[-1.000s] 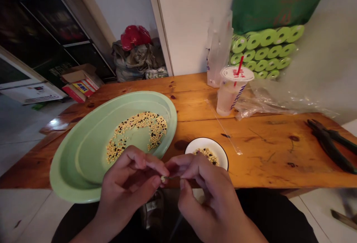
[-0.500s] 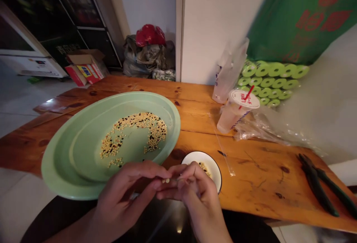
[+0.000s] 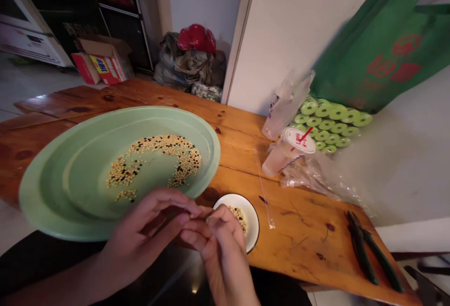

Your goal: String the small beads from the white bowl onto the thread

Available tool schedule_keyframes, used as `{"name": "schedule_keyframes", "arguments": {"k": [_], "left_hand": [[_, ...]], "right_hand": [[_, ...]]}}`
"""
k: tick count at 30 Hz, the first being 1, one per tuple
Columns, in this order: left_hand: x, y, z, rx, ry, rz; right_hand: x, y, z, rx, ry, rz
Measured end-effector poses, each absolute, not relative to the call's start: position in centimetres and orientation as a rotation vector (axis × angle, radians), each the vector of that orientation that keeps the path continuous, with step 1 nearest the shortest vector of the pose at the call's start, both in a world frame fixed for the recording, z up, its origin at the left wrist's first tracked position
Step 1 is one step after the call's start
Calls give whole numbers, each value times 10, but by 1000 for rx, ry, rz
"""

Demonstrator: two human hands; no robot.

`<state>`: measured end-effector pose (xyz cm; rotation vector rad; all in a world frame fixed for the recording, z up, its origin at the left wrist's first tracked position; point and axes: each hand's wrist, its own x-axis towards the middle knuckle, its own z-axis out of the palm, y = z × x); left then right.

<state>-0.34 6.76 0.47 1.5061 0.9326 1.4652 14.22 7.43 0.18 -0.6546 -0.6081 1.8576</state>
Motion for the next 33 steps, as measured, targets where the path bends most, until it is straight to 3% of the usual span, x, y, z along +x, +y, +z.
{"name": "schedule_keyframes", "arguments": {"k": [6, 19, 33], "left_hand": [[14, 67, 23, 1482, 1002, 1838], [-7, 74, 18, 1662, 979, 2003], [-1, 70, 9, 1571, 975, 1790]], "right_hand": [[150, 104, -13, -708, -448, 1711], [182, 117, -3, -734, -470, 1528], [175, 104, 5, -754, -685, 1498]]}}
